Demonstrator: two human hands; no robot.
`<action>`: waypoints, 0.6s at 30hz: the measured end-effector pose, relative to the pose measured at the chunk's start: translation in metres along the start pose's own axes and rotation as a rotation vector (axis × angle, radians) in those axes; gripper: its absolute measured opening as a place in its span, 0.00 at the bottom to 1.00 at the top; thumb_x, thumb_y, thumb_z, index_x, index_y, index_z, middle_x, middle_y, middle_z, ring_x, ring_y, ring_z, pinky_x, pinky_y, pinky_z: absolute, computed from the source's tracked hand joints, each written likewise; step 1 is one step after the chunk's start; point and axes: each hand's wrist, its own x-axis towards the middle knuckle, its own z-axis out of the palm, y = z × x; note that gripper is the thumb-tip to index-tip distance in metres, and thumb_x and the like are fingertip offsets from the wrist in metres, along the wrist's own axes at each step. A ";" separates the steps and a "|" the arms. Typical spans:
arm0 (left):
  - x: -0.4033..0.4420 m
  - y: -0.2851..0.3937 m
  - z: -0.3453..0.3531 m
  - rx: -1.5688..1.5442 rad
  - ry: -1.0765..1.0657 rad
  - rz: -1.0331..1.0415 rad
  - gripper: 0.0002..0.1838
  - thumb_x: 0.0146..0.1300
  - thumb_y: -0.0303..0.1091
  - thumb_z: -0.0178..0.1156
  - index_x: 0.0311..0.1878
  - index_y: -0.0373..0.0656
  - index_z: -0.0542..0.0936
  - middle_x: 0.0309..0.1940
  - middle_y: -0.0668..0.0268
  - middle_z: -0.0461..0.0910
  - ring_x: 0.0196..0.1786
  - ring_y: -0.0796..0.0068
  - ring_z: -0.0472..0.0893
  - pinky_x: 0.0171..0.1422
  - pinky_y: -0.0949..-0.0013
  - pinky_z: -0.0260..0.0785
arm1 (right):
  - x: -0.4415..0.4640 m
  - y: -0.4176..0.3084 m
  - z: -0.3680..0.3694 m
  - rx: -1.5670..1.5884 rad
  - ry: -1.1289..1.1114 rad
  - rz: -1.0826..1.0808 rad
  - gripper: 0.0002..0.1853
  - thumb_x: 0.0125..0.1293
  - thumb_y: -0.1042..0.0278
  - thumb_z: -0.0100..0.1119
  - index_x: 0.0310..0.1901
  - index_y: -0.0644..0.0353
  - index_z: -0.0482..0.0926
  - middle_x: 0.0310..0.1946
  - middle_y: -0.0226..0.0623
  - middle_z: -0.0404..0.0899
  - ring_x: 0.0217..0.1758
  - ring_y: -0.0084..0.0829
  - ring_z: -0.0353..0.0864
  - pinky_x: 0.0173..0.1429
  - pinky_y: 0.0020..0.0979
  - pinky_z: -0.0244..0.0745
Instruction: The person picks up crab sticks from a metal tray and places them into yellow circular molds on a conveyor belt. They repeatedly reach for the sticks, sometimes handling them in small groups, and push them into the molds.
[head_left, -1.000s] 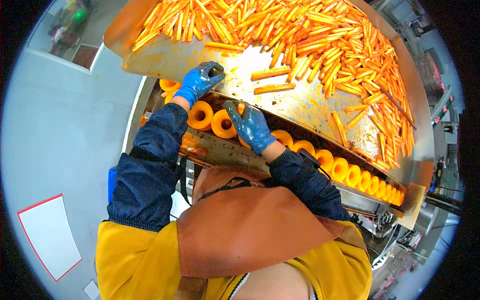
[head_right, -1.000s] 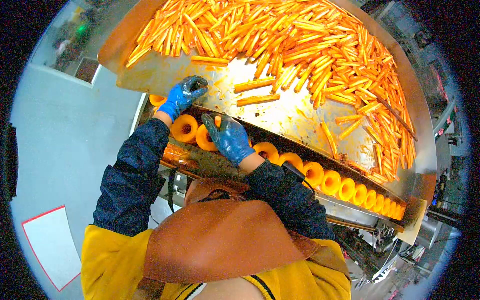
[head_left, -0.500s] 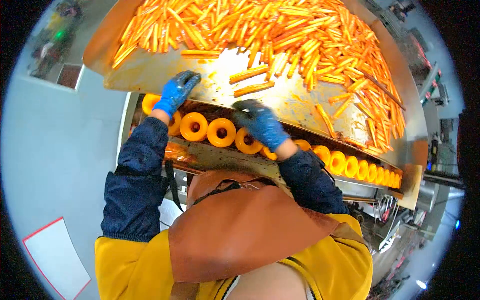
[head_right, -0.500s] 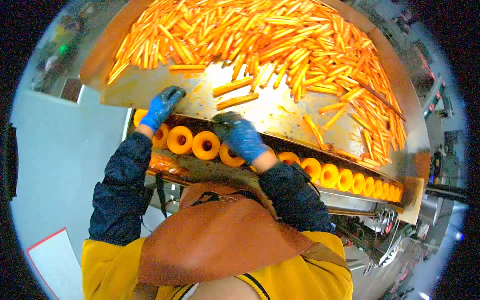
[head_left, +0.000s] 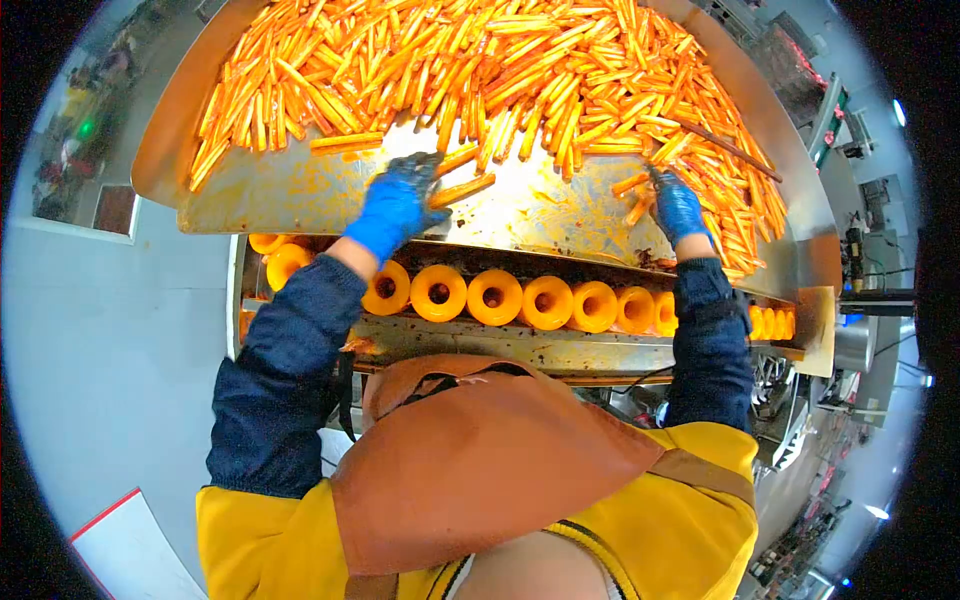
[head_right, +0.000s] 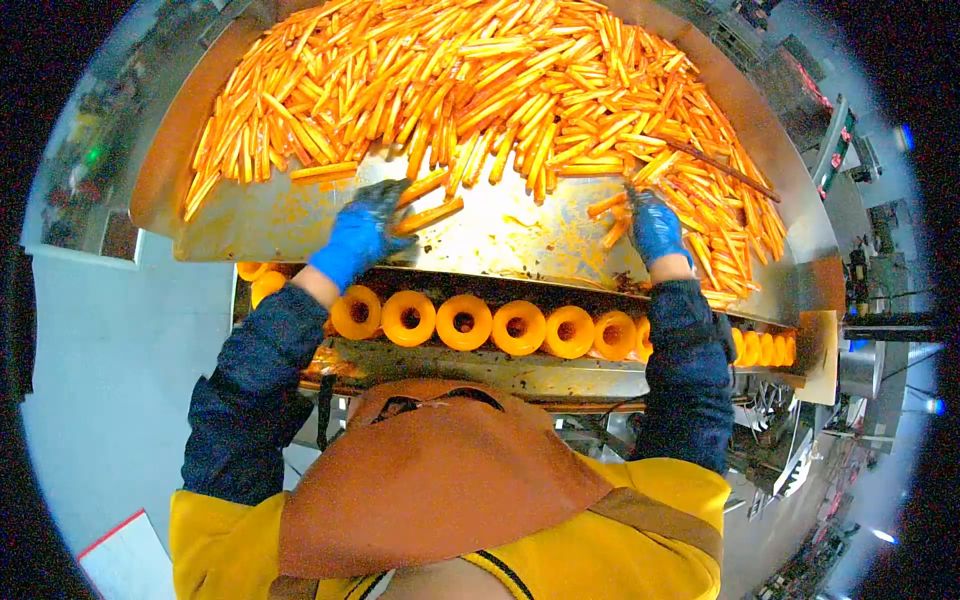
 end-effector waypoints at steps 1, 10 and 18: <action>0.009 0.012 0.004 0.097 -0.038 0.003 0.44 0.45 0.50 0.69 0.65 0.47 0.65 0.60 0.50 0.68 0.61 0.49 0.69 0.65 0.54 0.63 | 0.013 0.018 0.023 0.000 0.001 -0.004 0.15 0.54 0.68 0.59 0.45 0.55 0.78 0.40 0.46 0.80 0.41 0.45 0.80 0.45 0.39 0.76; 0.054 0.039 0.032 0.095 -0.291 -0.142 0.20 0.55 0.46 0.55 0.47 0.43 0.77 0.36 0.55 0.82 0.38 0.53 0.82 0.42 0.53 0.74 | 0.046 -0.034 0.014 -0.282 -0.294 -0.481 0.12 0.51 0.58 0.62 0.35 0.54 0.80 0.30 0.47 0.79 0.36 0.48 0.80 0.41 0.42 0.76; 0.001 -0.007 -0.009 -0.654 -0.146 -0.409 0.34 0.51 0.60 0.64 0.49 0.37 0.79 0.39 0.57 0.82 0.39 0.65 0.80 0.48 0.63 0.71 | 0.022 -0.071 -0.002 -0.030 -0.215 -0.450 0.15 0.53 0.60 0.63 0.38 0.59 0.75 0.34 0.49 0.77 0.40 0.50 0.78 0.44 0.45 0.74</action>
